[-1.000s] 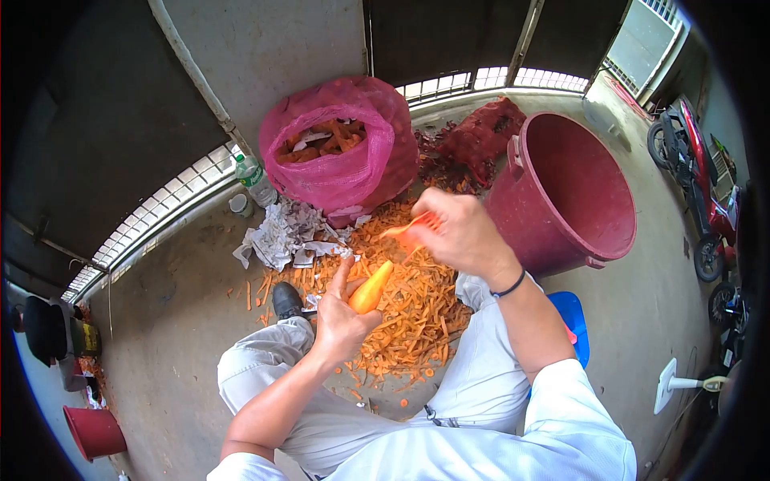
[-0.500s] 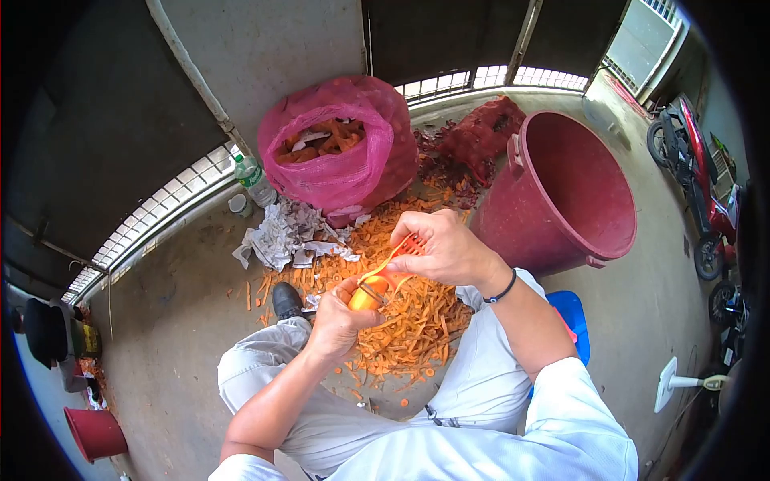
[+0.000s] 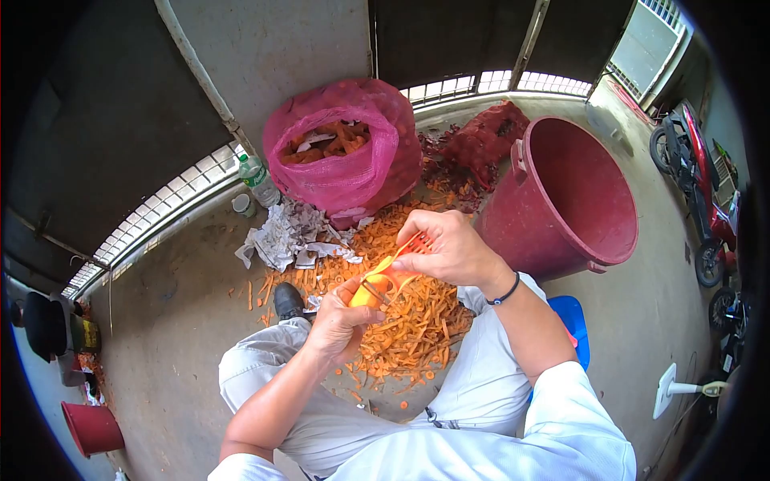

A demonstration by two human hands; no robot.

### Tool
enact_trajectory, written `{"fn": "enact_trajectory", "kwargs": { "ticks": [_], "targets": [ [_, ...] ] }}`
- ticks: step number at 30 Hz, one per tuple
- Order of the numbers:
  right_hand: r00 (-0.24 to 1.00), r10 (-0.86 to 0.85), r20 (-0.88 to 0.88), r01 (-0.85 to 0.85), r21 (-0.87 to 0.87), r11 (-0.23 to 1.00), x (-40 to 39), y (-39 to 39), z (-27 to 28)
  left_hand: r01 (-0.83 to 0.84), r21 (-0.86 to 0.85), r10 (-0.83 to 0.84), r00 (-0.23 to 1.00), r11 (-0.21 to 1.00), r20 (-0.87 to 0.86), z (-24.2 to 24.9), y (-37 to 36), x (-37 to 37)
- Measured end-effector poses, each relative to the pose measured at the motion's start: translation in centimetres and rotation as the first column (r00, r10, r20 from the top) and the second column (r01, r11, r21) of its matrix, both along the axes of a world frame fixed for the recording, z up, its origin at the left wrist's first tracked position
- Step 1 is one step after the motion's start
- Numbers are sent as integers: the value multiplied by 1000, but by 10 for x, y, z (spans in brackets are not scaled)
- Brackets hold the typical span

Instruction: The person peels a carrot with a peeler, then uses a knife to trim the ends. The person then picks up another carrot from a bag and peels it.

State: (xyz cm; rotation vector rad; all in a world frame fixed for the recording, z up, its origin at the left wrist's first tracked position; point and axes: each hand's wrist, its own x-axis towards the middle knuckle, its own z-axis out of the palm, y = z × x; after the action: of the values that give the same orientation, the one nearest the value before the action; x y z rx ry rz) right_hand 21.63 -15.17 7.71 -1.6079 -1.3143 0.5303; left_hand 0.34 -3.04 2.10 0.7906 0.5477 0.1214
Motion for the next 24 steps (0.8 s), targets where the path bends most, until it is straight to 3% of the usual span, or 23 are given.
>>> {"fn": "enact_trajectory", "kwargs": {
  "ticks": [4, 7, 9, 10, 14, 16, 20, 21, 23, 24],
  "targets": [
    [1000, 24, 1, -24, -16, 1000, 2, 0, 2, 23, -33, -21, 998, 999, 51, -1, -1, -2],
    [995, -27, 98, 30, -30, 999, 6, -2, 4, 35, -9, -35, 999, 999, 18, 2, -3, 1],
    [909, -180, 375, 156, 95, 983, 11, -3, 3, 31, 16, -31, 1000, 999, -3, -2, -4, 0],
    [896, -219, 387, 197, 97, 976, 15, -5, 5, 28, 41, -27, 999, 999, -24, -3, -4, -1],
    [923, -208, 323, 182, 109, 977, 13, -10, 11, 4, 88, 1, 998, 996, -60, -6, -3, -1],
    [991, -71, 116, 71, 5, 997, 7, -8, 10, 27, 94, -21, 998, 995, -63, -6, -2, 1],
    [999, 37, -1, -37, -9, 999, 1, -1, -1, 55, 67, -55, 998, 996, -10, 2, -5, 2],
    [999, 34, -1, -34, -9, 999, 3, -1, 0, 47, 59, -47, 999, 997, 2, 2, -5, 1],
    [974, -78, 214, 73, 29, 997, 10, -2, 1, 39, 50, -40, 999, 998, 14, -1, -7, -1],
    [974, -79, 214, 74, 30, 997, 14, -4, 1, 40, 56, -40, 999, 998, -2, -2, -8, -3]
  ]
}}
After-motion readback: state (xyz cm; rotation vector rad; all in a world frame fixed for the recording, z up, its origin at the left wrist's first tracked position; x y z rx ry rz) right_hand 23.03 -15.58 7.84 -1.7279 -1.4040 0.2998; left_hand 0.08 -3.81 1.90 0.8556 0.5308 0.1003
